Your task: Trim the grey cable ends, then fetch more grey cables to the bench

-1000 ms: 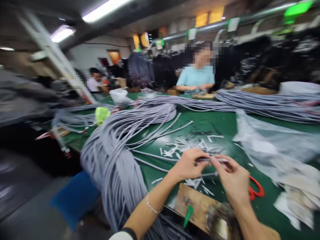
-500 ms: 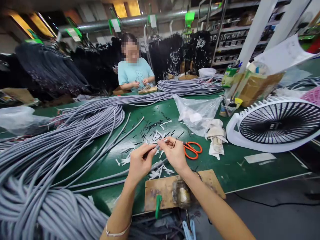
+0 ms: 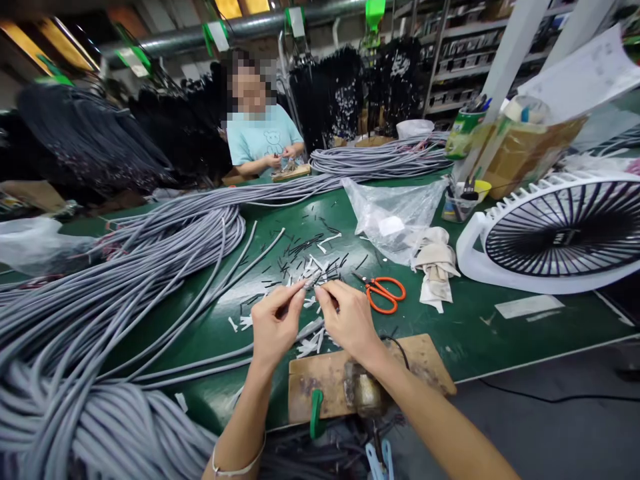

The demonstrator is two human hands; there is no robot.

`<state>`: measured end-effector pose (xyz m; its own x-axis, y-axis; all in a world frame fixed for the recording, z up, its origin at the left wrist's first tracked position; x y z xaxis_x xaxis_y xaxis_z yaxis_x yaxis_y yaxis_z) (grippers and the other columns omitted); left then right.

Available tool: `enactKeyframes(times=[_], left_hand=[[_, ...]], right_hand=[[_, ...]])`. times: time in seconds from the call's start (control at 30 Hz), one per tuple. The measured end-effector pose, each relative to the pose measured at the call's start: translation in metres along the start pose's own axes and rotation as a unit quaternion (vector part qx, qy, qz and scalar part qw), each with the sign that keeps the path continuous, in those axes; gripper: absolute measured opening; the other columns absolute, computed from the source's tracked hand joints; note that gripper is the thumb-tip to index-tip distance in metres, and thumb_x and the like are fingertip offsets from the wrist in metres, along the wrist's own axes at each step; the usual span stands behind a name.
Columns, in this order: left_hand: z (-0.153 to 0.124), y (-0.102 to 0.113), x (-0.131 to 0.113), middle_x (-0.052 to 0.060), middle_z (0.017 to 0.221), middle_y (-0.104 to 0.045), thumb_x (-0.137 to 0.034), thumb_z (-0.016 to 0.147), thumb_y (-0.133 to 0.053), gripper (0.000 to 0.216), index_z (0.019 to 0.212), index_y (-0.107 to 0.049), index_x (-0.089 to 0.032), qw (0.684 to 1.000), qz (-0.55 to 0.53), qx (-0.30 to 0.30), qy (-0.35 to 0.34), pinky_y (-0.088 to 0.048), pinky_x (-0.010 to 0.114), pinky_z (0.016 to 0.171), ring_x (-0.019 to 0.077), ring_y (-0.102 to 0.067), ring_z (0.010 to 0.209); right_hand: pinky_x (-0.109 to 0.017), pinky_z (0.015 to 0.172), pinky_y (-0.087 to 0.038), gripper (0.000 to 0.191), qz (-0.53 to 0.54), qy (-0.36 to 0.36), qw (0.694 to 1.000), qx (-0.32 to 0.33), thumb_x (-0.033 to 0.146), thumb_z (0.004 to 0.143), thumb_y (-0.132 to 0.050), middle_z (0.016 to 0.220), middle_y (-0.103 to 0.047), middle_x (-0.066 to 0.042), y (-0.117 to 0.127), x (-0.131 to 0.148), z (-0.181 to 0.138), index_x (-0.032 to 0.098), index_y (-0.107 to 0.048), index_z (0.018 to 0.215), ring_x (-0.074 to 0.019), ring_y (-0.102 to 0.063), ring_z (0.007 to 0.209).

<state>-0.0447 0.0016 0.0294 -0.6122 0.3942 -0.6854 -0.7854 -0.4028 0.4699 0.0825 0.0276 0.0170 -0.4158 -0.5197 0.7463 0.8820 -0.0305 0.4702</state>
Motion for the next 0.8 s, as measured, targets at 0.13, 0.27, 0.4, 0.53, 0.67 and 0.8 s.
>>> enactKeyframes(times=[0.13,0.27,0.4,0.53,0.67,0.8], left_hand=[[-0.001,-0.003,-0.002,0.001,0.069,-0.06,-0.02,0.082,-0.052,0.021,0.097,-0.067,-0.017,1.0,0.013,0.015,-0.014,-0.036,0.019,0.051,0.0071,-0.047,0.055],[-0.002,-0.006,-0.005,0.002,0.073,-0.062,-0.02,0.081,-0.054,0.019,0.093,-0.068,-0.018,0.999,0.019,0.014,-0.027,-0.037,0.019,0.051,0.0072,-0.048,0.056],[0.0,-0.011,0.01,0.003,0.07,-0.065,-0.021,0.079,-0.054,0.019,0.088,-0.07,-0.017,0.998,0.037,0.001,0.047,-0.04,0.021,0.052,0.0096,-0.054,0.056],[0.0,-0.016,0.032,0.006,0.077,-0.07,-0.025,0.075,-0.058,0.018,0.082,-0.071,-0.016,0.988,0.008,-0.001,0.156,-0.048,0.026,0.063,0.0149,-0.063,0.067],[-0.001,-0.009,0.033,0.006,0.072,-0.069,-0.033,0.071,-0.063,0.021,0.077,-0.071,-0.015,0.984,-0.052,-0.061,0.158,-0.048,0.025,0.059,0.0142,-0.061,0.062],[-0.002,-0.004,0.02,0.004,0.072,-0.067,-0.029,0.071,-0.064,0.015,0.078,-0.07,-0.016,0.991,-0.039,-0.088,0.098,-0.046,0.022,0.056,0.012,-0.059,0.063]], right_hand=[[-0.021,0.052,-0.031,0.029,0.028,-0.014,1.0,0.004,0.03,0.088,-0.042,0.059,-0.051,0.001,0.001,-0.003,0.002,0.016,-0.054,0.066,-0.0081,-0.042,0.053],[-0.021,0.047,-0.03,0.03,0.042,-0.023,0.999,-0.009,0.029,0.088,-0.042,0.055,-0.048,0.002,0.002,-0.004,-0.001,0.015,-0.054,0.064,-0.0075,-0.039,0.048],[-0.024,0.052,-0.031,0.023,-0.016,0.191,0.979,-0.063,0.021,0.085,-0.043,0.057,-0.05,0.0,0.003,0.028,-0.015,0.016,-0.058,0.069,-0.0098,-0.043,0.053],[-0.025,0.054,-0.032,0.02,-0.052,0.276,0.958,-0.064,0.018,0.084,-0.044,0.056,-0.053,-0.001,0.002,0.038,-0.023,0.017,-0.061,0.072,-0.0112,-0.047,0.054],[-0.025,0.059,-0.034,0.021,-0.191,0.082,0.972,-0.107,0.023,0.085,-0.047,0.065,-0.059,-0.003,0.01,0.008,-0.009,0.017,-0.062,0.072,-0.0129,-0.053,0.062],[-0.024,0.061,-0.036,0.022,-0.196,0.074,0.972,-0.103,0.025,0.086,-0.046,0.067,-0.06,-0.003,0.009,0.002,-0.005,0.017,-0.063,0.075,-0.0122,-0.054,0.063]])
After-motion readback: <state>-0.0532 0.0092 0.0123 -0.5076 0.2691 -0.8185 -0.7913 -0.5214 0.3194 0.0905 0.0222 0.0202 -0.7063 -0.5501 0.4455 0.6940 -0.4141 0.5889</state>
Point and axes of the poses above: each hand's wrist, its own z-axis towards the middle knuckle, its own y-axis out of the back of the hand, x = y × z, the point moved 5 cm from there along z, towards the middle knuckle
